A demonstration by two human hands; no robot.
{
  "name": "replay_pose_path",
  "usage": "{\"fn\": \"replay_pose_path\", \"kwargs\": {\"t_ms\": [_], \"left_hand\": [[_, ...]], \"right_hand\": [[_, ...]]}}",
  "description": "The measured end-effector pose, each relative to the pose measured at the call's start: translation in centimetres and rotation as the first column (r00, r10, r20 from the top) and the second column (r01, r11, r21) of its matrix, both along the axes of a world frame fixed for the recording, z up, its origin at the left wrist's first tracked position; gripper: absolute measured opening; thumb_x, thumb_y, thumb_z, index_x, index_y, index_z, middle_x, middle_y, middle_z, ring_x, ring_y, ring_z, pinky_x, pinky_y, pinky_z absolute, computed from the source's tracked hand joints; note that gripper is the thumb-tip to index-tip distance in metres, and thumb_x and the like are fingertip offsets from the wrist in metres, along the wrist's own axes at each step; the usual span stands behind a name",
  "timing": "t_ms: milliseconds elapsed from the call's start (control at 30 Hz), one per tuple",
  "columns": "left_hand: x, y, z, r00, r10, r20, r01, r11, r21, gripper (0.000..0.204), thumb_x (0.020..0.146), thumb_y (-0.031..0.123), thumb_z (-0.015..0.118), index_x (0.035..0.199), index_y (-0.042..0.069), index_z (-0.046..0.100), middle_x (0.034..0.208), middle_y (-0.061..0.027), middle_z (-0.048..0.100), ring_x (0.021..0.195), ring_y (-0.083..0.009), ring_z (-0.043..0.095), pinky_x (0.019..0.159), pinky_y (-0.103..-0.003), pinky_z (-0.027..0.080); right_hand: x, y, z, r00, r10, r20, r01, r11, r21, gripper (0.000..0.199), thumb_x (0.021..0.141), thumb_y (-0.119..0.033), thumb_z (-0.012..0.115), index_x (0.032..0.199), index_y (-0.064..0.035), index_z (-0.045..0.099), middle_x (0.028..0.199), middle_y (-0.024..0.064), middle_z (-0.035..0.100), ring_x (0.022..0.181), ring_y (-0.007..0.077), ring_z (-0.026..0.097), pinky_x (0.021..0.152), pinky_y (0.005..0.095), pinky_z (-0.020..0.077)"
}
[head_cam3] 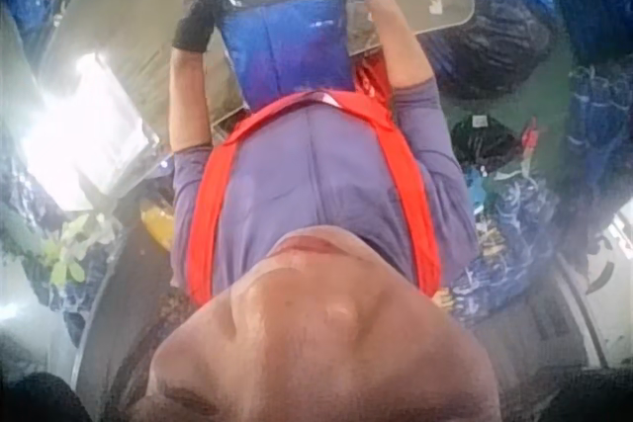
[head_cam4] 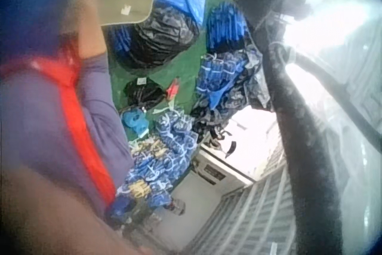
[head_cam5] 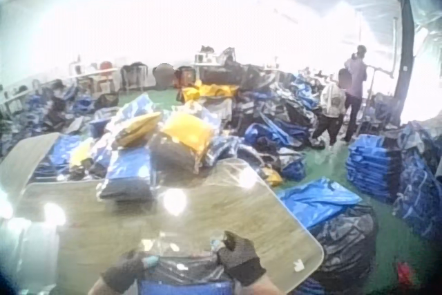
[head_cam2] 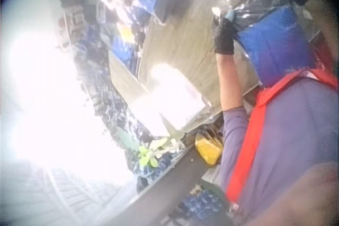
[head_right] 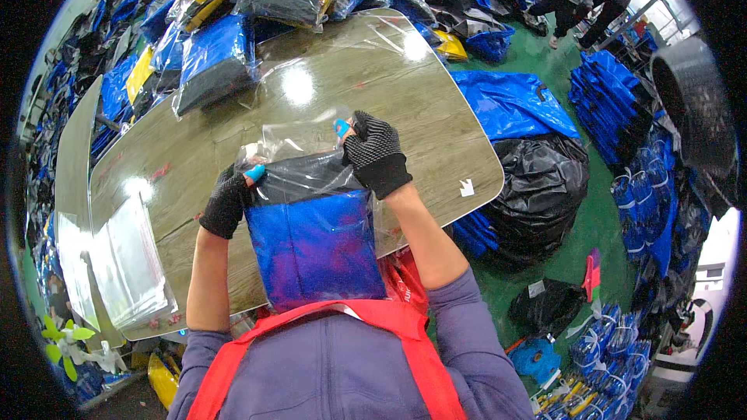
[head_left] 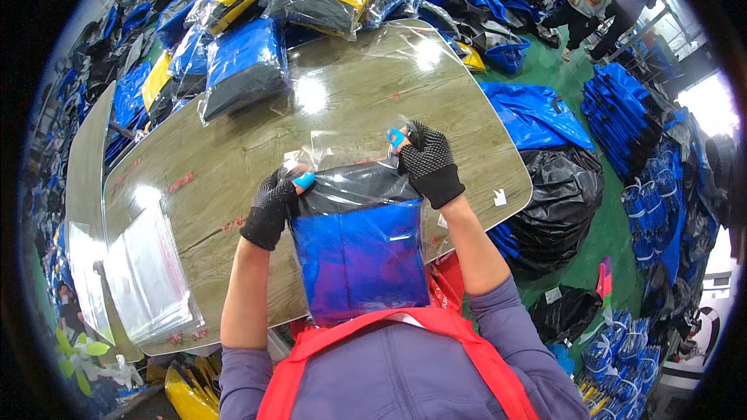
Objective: The person folds blue and black fabric items on a table, places them into clear plastic bags, and seals the bags. The person repeats this process for multiple items, stacking the packaged items on the table.
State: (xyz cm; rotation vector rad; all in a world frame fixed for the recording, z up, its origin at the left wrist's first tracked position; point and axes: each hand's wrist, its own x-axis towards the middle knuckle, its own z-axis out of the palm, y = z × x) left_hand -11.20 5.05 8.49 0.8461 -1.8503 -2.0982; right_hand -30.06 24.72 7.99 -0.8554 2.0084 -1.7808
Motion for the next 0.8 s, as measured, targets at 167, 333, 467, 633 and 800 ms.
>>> {"fn": "replay_pose_path", "kwargs": {"t_ms": [167,333,467,633,800], "left_hand": [[0.3,-1.1,-0.2,0.995,-0.015,-0.101,0.012,1.0,-0.028,0.029,0.084,0.026,0.066,0.099,0.001,0.068,0.088,-0.001,0.064,0.083,-0.0099,0.056,0.078,-0.024,0.043],[0.5,-2.1,-1.2,0.992,0.016,-0.122,-0.008,0.998,0.064,0.028,0.078,0.026,0.066,0.089,0.0,0.066,0.081,-0.0013,0.061,0.08,-0.0107,0.055,0.074,-0.024,0.042],[0.1,-2.1,-1.1,0.987,-0.11,-0.118,0.115,0.993,0.036,0.027,0.077,0.026,0.066,0.09,0.002,0.065,0.083,0.0,0.06,0.078,-0.0104,0.053,0.072,-0.024,0.042],[-0.5,-1.3,-1.0,0.99,0.141,-0.03,-0.144,0.979,-0.147,0.018,0.083,0.018,0.063,0.09,0.002,0.064,0.077,0.0007,0.06,0.071,-0.0079,0.052,0.065,-0.022,0.041],[-1.3,-0.4,-3.2,0.953,0.28,-0.115,-0.303,0.877,-0.374,0.024,0.093,0.026,0.059,0.087,0.003,0.063,0.076,0.0006,0.06,0.067,-0.0107,0.051,0.062,-0.026,0.042]], "right_hand": [[-1.2,-0.8,1.7,0.993,0.086,0.08,-0.09,0.995,0.048,0.033,0.092,-0.033,0.059,0.1,-0.0017,0.067,0.086,0.0074,0.068,0.08,0.0162,0.062,0.073,0.0307,0.0487],[-1.2,0.2,2.5,0.866,0.441,0.236,-0.491,0.839,0.234,0.037,0.09,-0.037,0.063,0.099,-0.0019,0.069,0.097,0.0084,0.068,0.093,0.015,0.061,0.081,0.0297,0.0487],[-1.8,-0.4,1.8,0.964,0.215,-0.155,-0.117,0.87,0.479,0.037,0.091,-0.037,0.062,0.09,-0.0017,0.071,0.081,0.0039,0.07,0.072,0.0162,0.064,0.065,0.0299,0.0496],[-2.6,-0.2,1.9,0.573,0.287,0.768,-0.237,0.955,-0.18,0.035,0.092,-0.035,0.06,0.1,-0.0003,0.064,0.091,0.0101,0.068,0.083,0.0148,0.063,0.076,0.0295,0.051],[-0.1,-0.7,0.1,0.995,-0.022,-0.094,0.04,0.98,0.194,0.017,0.086,-0.019,0.069,0.088,-0.0029,0.063,0.075,0.0032,0.065,0.069,0.0102,0.056,0.062,0.0274,0.0459]]}}
